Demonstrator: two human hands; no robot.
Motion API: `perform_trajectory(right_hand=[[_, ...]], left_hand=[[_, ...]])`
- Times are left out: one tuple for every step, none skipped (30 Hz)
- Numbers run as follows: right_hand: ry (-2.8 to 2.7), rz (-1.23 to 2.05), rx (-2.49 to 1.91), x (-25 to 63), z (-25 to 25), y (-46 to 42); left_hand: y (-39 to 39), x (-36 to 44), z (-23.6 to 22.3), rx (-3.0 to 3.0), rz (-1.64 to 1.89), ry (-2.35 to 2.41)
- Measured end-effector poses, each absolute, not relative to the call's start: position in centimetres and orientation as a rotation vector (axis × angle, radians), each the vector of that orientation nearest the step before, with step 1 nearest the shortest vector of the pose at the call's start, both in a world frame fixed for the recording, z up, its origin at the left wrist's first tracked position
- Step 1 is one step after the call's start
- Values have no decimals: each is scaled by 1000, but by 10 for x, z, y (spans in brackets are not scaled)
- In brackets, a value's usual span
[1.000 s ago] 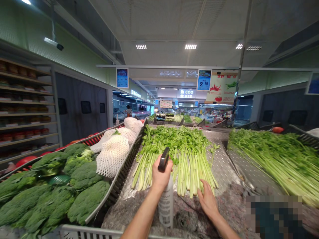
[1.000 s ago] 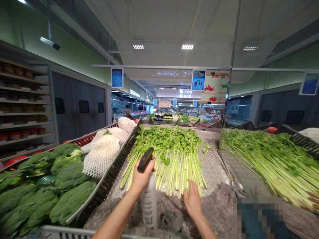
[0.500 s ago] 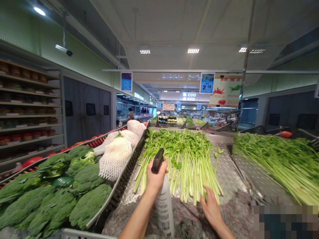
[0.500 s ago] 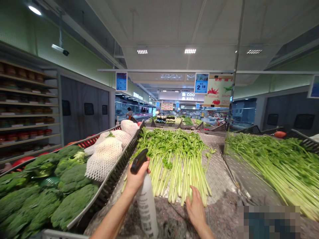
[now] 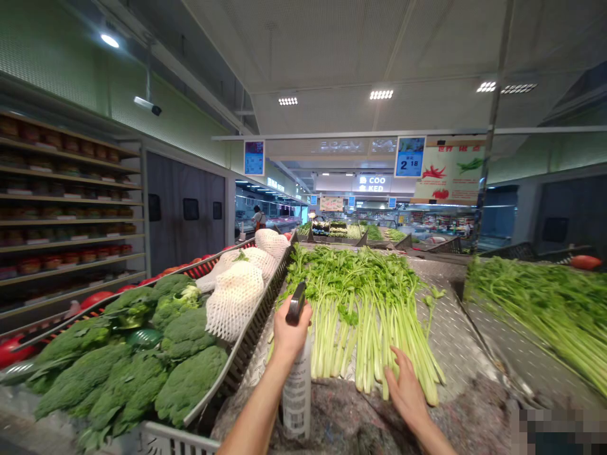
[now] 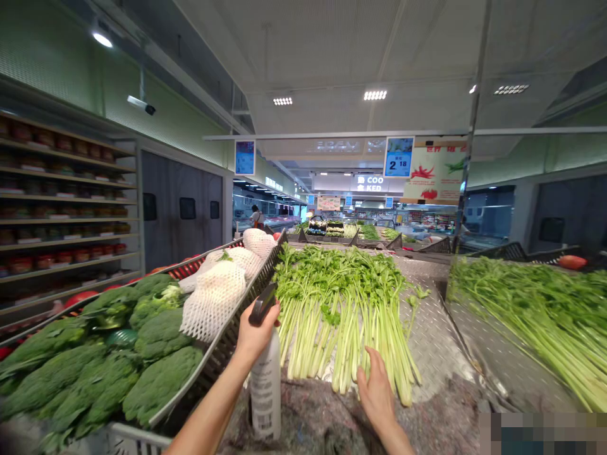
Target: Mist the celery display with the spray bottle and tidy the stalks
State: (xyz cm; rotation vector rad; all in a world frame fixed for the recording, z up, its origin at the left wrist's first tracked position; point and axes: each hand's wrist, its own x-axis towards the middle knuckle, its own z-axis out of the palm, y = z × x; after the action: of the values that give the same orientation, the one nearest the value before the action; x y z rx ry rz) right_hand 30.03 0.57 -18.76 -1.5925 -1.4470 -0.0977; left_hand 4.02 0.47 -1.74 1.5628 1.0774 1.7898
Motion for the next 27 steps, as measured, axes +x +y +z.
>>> perform_trajectory(right_hand=[[-1459,-87,-1586,297,-186,6],[-1470,-80,-1579,295,-186,7],[-1475,-75,-1571,293,-186,7],[-1478,-71,-1567,292,-187,8],[-1482,-66,-1565,293,-188,8],[-1486,-59,-1564,293,-190,9],[-1489,-50,-1564,295,-192,9],[-1490,-42,-1565,296,-193,10],[-1489,-37,-1565,297,-195,10],[-1485,-34,-1564,298,-196,10],[-1479,-32,-1564,299,-196,10],[-1479,-26,-1565,299,-196,10],[-1476,-19,-1566,299,-195,9],[-1470,-12,-1565,297,-193,9],[-1459,-4,-1561,295,-191,8],[-1445,7,-1555,292,-187,7],[-1437,28,-1542,287,-183,6],[-1430,53,-1521,281,-176,5],[-1428,82,-1494,273,-169,3],[-1445,123,-1457,264,-160,2],[-1447,149,-1411,253,-149,0],[-1468,184,-1364,241,-137,-2],[-1510,224,-1298,229,-124,-4],[-1540,261,-1227,215,-111,-6],[-1583,310,-1149,202,-98,-7],[-1593,352,-1077,189,-85,-7],[-1609,415,-1013,177,-74,-7]], left_hand=[[6,39,-19,1550,1792,1089],[7,37,-20,1543,1797,1105],[9,35,-21,1539,1808,1126],[9,33,-21,1534,1822,1147],[10,31,-22,1530,1832,1166],[11,30,-22,1530,1838,1182],[11,28,-22,1533,1838,1189],[12,27,-23,1540,1833,1191],[12,26,-23,1548,1826,1188],[12,25,-23,1554,1820,1185],[12,25,-23,1554,1819,1185],[11,25,-23,1549,1821,1185],[11,25,-23,1543,1820,1188],[11,25,-22,1538,1815,1194],[11,25,-22,1538,1810,1199],[12,26,-22,1543,1805,1201],[12,26,-22,1552,1799,1202],[13,27,-22,1564,1792,1203],[14,29,-22,1580,1783,1208],[14,31,-21,1601,1769,1216],[15,33,-21,1627,1748,1230],[16,36,-20,1657,1719,1247],[16,39,-19,1690,1689,1265],[16,42,-19,1720,1658,1278],[15,45,-18,1746,1627,1279],[14,49,-17,1761,1596,1269],[13,51,-16,1774,1563,1245]])
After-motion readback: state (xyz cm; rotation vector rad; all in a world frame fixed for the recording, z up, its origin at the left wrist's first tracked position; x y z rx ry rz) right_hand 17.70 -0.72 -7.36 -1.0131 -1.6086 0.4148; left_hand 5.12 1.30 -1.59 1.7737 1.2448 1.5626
